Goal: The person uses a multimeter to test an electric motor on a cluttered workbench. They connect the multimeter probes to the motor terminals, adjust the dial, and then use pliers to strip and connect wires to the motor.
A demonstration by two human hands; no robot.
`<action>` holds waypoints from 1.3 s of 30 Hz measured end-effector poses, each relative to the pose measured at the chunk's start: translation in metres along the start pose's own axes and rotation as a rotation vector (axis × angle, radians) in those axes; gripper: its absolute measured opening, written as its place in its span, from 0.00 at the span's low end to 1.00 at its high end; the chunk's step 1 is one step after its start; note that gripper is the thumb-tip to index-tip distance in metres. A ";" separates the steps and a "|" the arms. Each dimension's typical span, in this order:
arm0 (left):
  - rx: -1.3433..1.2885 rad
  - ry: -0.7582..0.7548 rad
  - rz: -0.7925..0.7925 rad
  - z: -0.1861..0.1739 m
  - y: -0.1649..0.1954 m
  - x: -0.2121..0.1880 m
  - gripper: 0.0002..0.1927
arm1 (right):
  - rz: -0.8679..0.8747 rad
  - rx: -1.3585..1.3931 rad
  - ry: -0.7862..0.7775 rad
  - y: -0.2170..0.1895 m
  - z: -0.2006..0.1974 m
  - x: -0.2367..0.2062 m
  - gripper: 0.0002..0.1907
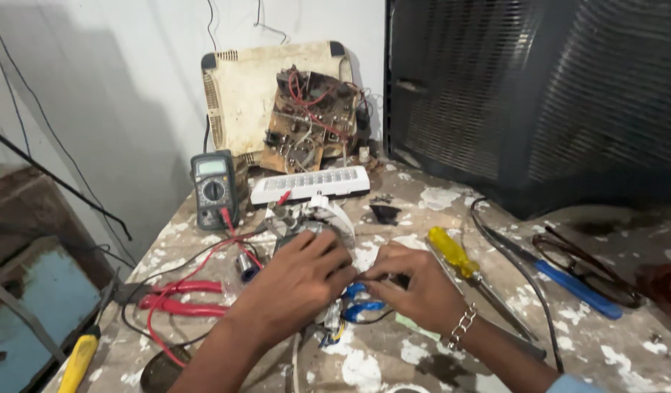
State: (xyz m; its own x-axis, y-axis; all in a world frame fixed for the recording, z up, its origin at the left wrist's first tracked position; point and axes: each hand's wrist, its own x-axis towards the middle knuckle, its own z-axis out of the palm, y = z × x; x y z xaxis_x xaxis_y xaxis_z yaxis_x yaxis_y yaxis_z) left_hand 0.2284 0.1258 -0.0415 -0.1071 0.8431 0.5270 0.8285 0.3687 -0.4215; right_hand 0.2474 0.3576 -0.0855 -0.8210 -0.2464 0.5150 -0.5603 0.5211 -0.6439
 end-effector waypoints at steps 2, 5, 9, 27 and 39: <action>0.034 -0.065 0.041 -0.006 -0.002 0.003 0.13 | 0.061 -0.023 -0.007 -0.002 0.001 0.000 0.08; 0.054 -0.157 0.078 -0.011 -0.007 0.010 0.10 | -0.029 -0.059 0.007 -0.002 0.002 0.000 0.08; -0.082 -0.161 0.036 -0.015 -0.012 0.017 0.06 | -0.218 -0.090 0.046 0.001 0.003 0.000 0.09; -0.450 -0.235 -0.730 -0.024 0.025 0.020 0.17 | -0.277 -0.197 0.094 -0.004 0.006 -0.002 0.09; -0.259 0.100 -0.664 0.010 0.041 -0.026 0.06 | -0.191 -0.098 0.078 -0.011 0.006 -0.003 0.07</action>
State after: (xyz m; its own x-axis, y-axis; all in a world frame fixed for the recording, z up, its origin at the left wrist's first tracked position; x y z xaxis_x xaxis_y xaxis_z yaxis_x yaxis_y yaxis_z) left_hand 0.2596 0.1228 -0.0800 -0.5931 0.4291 0.6812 0.7113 0.6757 0.1936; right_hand 0.2558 0.3478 -0.0831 -0.6877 -0.2864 0.6671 -0.6884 0.5489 -0.4740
